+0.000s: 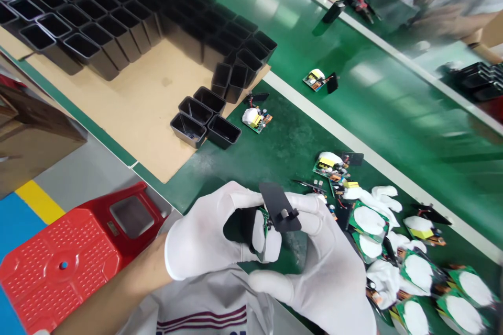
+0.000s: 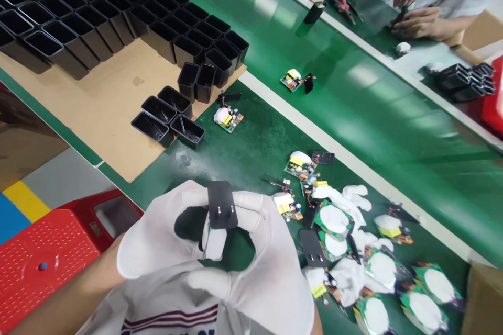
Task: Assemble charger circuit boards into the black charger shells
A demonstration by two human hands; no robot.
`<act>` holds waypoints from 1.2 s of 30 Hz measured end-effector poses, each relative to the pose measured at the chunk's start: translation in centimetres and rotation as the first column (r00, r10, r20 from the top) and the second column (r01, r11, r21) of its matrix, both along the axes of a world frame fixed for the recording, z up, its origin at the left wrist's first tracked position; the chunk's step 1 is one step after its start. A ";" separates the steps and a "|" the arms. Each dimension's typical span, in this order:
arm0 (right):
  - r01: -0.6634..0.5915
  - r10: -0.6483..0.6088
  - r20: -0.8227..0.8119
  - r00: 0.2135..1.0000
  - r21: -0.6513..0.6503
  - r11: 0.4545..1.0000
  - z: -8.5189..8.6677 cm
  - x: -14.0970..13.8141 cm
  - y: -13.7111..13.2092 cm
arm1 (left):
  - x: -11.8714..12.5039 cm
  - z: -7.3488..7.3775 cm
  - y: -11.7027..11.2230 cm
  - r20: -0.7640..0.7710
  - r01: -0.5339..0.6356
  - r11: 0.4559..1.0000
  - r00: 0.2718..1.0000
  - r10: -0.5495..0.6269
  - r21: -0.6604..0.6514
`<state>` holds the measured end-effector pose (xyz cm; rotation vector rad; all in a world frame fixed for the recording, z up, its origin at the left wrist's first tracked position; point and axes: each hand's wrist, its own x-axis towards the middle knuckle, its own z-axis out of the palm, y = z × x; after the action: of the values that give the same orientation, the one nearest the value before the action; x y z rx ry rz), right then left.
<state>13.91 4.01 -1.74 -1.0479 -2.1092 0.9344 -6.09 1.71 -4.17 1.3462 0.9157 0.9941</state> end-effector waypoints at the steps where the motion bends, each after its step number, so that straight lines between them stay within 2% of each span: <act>1: 0.005 -0.005 -0.001 1.000 -0.001 1.000 0.0 0.0 -0.1 | 0.0 -0.2 -0.1 -0.003 -0.021 1.000 1.000 0.021 0.007; 5: 0.049 -0.052 -0.051 0.997 -0.059 0.997 0.2 0.5 -0.7 | 0.0 -2.0 -1.0 -0.033 -0.188 0.973 0.980 0.194 0.130; 9: 0.116 -0.131 -0.084 0.988 -0.165 0.979 0.8 1.6 -1.3 | 0.0 -3.3 -1.4 -0.051 -0.204 0.957 0.974 0.219 0.208; 13: 0.047 -0.069 -0.121 0.990 -0.177 0.983 0.8 1.6 -1.0 | -0.2 -3.0 -1.2 -0.040 -0.191 0.952 0.978 0.206 0.238; 16: 0.054 -0.071 -0.102 0.992 -0.158 0.986 0.4 1.0 -0.7 | -0.2 -2.7 -1.1 -0.056 -0.188 0.951 0.977 0.208 0.244; 27: 0.047 -0.055 -0.068 0.996 -0.106 0.993 0.0 0.5 -0.7 | -0.2 -2.3 -1.4 -0.110 -0.168 0.981 0.978 0.179 0.101; 36: 0.038 -0.040 -0.031 0.999 -0.061 0.997 0.1 0.4 -0.4 | -0.2 -2.5 -1.6 -0.083 -0.183 0.978 0.978 0.192 0.104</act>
<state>14.27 3.64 -1.67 -1.0926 -2.0383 0.9953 -6.31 0.15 -6.71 1.4152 1.0929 1.1396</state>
